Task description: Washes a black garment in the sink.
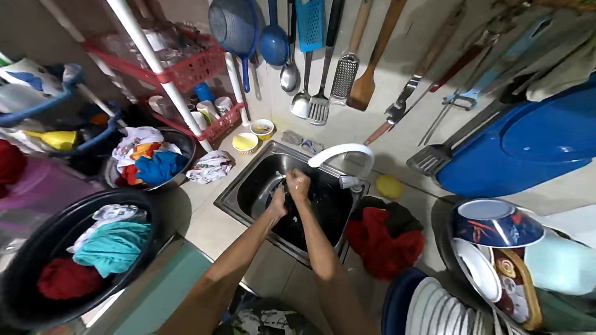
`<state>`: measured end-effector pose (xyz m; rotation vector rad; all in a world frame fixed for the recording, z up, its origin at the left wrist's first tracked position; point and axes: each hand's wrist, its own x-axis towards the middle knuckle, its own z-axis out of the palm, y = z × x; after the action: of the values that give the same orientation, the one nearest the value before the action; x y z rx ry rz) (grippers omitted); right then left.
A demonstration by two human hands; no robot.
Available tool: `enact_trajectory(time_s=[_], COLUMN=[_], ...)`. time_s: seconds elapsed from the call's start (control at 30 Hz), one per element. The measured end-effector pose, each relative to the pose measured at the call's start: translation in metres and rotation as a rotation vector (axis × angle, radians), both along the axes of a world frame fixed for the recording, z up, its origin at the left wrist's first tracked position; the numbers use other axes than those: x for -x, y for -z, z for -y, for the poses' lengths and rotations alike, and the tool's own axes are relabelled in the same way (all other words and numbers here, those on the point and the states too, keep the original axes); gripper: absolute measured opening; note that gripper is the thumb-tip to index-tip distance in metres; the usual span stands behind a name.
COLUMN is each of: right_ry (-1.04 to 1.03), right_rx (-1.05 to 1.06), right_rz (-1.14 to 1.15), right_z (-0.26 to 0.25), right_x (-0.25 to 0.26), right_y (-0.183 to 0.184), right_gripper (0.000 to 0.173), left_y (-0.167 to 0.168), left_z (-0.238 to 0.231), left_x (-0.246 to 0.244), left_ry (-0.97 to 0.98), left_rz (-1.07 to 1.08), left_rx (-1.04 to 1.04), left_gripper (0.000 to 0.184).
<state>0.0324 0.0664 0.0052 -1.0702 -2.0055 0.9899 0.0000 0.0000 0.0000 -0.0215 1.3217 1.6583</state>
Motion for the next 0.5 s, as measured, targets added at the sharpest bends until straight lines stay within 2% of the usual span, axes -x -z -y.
enact_trajectory(time_s=[0.1,0.2,0.27,0.33,0.4,0.47,0.5], right_ry=[-0.077,-0.363,-0.516,-0.561,-0.502,-0.433,-0.430], right_rx=[0.015,0.080,0.219,0.361,0.541,0.656,0.649], right_rz=[-0.077,-0.243,-0.226,-0.285,-0.325,-0.213,-0.148], right_z=[-0.026,-0.022,-0.018,-0.030,-0.030,-0.014,-0.006], right_x=[0.001,-0.011,-0.033,-0.043,-0.049,-0.050,-0.049], right_y=[0.008,-0.008,-0.018,-0.001,0.028,0.049,0.064], right_gripper=[0.032,0.032,0.033,0.044,0.056,0.066,0.068], left_y=[0.016,0.011,-0.001,-0.018,-0.035,-0.050,-0.058], left_z=[0.012,0.022,0.024,0.020,0.017,0.011,0.008], left_x=[0.019,0.028,0.028,0.028,0.031,0.039,0.042], left_ry=[0.276,0.534,0.522,0.418,0.320,0.254,0.226], left_rz=[-0.125,-0.236,-0.277,-0.330,-0.320,-0.308,-0.307], left_rx=[0.063,0.142,0.160,0.095,0.002,-0.124,-0.192], left_gripper=[0.054,0.056,0.057,0.045,0.040,0.040,0.037])
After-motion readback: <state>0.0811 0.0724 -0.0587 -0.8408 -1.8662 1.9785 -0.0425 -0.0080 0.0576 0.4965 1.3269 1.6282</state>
